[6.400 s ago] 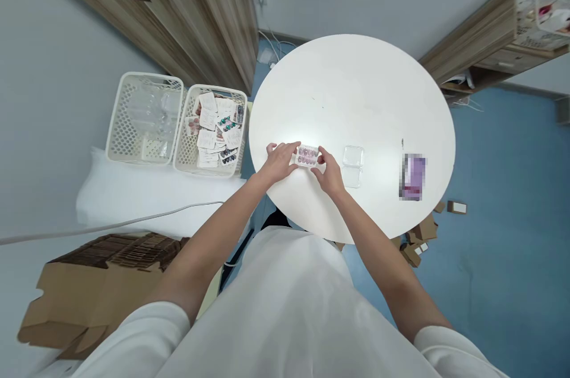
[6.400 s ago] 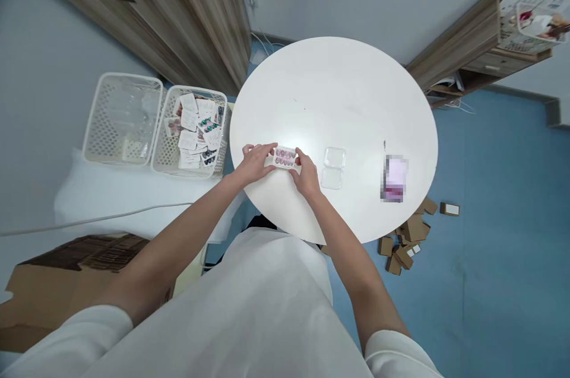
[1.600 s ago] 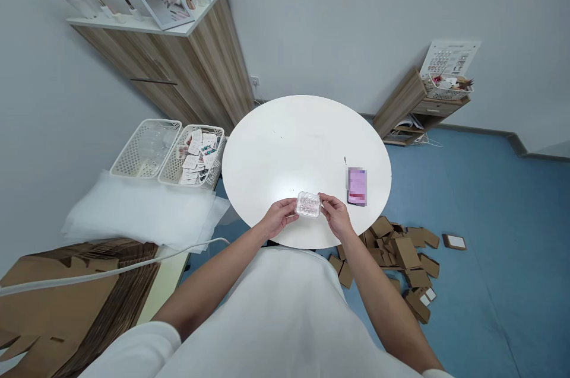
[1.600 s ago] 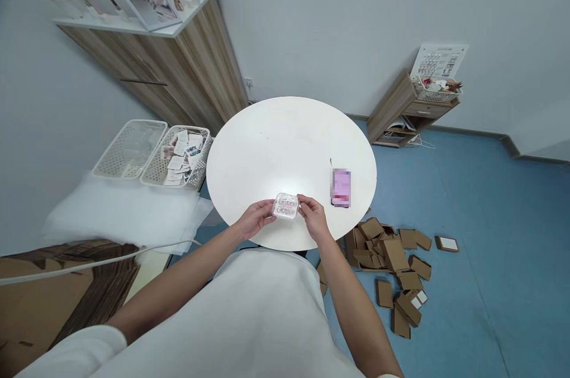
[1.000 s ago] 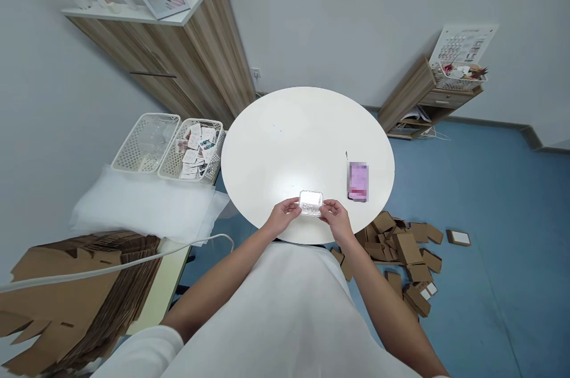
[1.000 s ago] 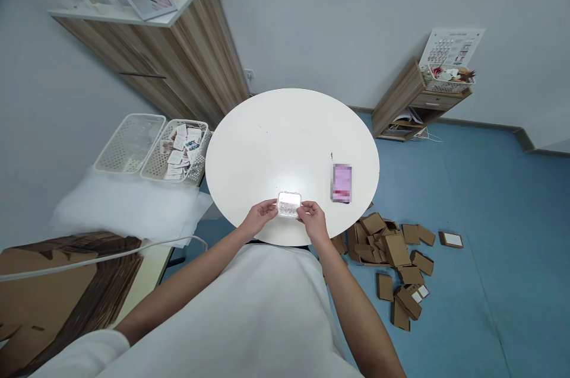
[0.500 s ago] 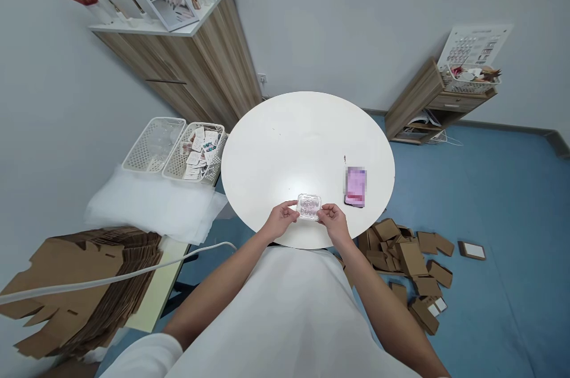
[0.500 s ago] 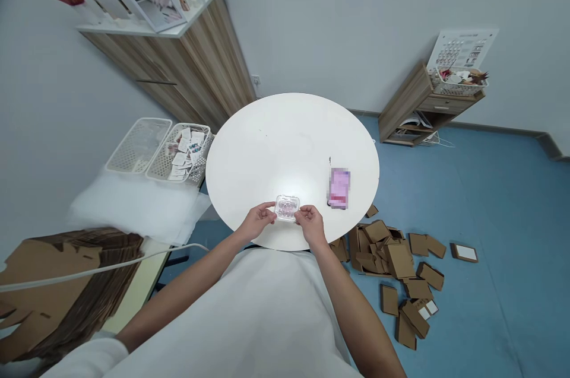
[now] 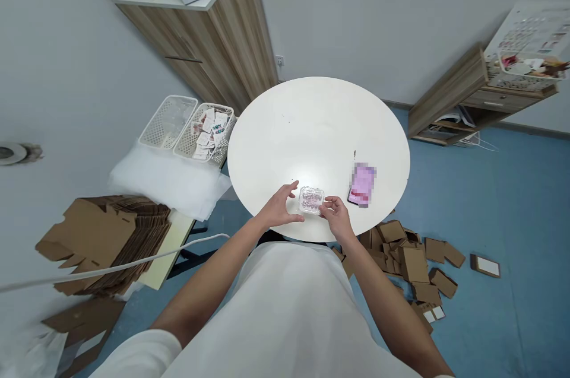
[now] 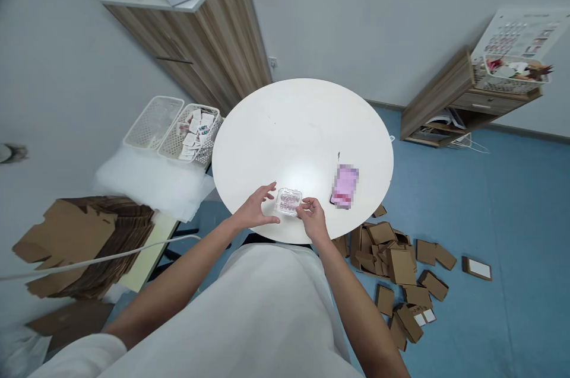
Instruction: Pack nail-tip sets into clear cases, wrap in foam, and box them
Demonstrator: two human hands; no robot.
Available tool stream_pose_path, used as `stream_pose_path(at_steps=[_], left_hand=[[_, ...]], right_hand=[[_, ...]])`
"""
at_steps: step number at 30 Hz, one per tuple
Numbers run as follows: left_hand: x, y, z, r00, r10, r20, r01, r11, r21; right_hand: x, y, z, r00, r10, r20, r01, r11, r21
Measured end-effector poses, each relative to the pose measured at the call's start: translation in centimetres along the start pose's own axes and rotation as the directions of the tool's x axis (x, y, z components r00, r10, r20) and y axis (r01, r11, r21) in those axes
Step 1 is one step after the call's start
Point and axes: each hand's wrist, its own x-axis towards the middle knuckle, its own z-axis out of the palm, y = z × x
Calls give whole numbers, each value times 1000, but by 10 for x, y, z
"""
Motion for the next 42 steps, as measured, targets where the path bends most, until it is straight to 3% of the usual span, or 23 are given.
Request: stream_pose_path(at_steps=[3,10,16,24,31,36,42], left_hand=[[0,1,-6,997,72,19,-74,993,95],[0,-13,-16,995,78,55,-89,967,238],[4,-31,-48,990,122,69,-136,953,270],[18,-85,-124,985,152,81,-166,961,220],[36,-137,-182,978,149,144,-172,972,162],[53,-169,-205,977,151,153,-179,967,182],[81,-196,-217,987,5,162,-41,975,220]], right_hand=[[3,2,1,999,2,39,-2,1000,-7],[11,2,16,990,17,137,-3,995,-105],[22,-5,42,980,8,198,52,954,-296],[59,-22,112,933,-159,322,314,798,-515],[101,-16,187,896,-146,420,400,673,-622],[133,2,220,914,-205,352,400,609,-685],[179,11,244,930,-219,295,367,556,-745]])
